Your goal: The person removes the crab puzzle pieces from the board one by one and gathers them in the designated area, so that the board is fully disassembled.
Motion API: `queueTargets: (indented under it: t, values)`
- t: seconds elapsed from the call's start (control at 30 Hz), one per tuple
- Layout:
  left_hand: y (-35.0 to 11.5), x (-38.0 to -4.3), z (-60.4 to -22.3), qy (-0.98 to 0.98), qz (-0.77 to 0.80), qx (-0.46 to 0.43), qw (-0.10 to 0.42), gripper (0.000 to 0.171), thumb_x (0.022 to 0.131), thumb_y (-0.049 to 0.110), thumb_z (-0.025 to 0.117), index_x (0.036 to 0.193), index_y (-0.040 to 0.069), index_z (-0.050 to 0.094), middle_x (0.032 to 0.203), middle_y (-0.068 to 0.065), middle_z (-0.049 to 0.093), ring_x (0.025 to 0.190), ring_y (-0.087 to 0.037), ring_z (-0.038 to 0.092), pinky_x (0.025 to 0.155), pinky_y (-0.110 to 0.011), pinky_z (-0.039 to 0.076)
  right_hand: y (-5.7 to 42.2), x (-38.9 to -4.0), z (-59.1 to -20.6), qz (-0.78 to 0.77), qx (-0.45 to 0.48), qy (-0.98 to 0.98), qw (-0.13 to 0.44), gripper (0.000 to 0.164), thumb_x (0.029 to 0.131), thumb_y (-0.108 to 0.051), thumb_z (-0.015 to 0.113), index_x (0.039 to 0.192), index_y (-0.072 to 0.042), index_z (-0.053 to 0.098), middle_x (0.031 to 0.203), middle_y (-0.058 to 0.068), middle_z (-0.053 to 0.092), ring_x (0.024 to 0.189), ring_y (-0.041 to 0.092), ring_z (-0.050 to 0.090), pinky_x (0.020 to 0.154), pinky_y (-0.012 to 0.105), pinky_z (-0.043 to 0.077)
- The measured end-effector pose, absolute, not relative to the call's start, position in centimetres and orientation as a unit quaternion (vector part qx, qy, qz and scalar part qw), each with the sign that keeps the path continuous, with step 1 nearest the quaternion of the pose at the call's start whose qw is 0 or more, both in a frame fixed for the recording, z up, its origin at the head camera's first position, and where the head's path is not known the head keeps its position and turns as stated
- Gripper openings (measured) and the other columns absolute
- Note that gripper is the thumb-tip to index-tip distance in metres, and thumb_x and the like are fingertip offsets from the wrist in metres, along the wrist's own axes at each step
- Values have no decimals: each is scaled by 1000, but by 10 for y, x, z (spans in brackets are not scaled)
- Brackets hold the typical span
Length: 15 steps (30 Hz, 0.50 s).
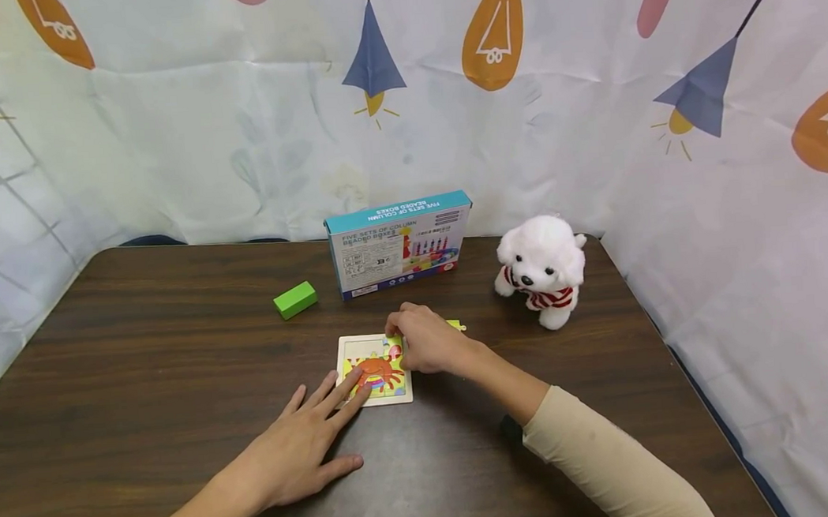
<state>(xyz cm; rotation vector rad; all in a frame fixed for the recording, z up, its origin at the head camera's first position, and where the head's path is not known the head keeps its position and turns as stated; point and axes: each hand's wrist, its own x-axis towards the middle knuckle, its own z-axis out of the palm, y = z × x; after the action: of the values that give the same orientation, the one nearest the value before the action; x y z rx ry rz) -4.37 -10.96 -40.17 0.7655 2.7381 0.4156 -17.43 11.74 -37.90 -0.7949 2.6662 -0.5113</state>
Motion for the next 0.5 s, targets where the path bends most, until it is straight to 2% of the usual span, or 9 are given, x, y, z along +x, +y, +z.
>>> queueTargets:
  t: [0.2,0.5]
  values:
    - [-110,-44,-402,945,142,262,138,84,97,59,65,165,20,33,177,-2,14,160,-37,21,121,-70,23,117,-172,-377,-186,-282,930,146,40,80,-8,89,117,-9,73,109,5,66,95,17,62,86,34,57]
    - [-109,-45,-402,944,143,261,141,85,97,59,65,165,21,32,177,-2,13,160,-37,20,121,-70,22,117,-169,-377,-172,-299,932,115,33,85,-4,82,116,-8,76,108,5,66,88,15,59,81,31,56]
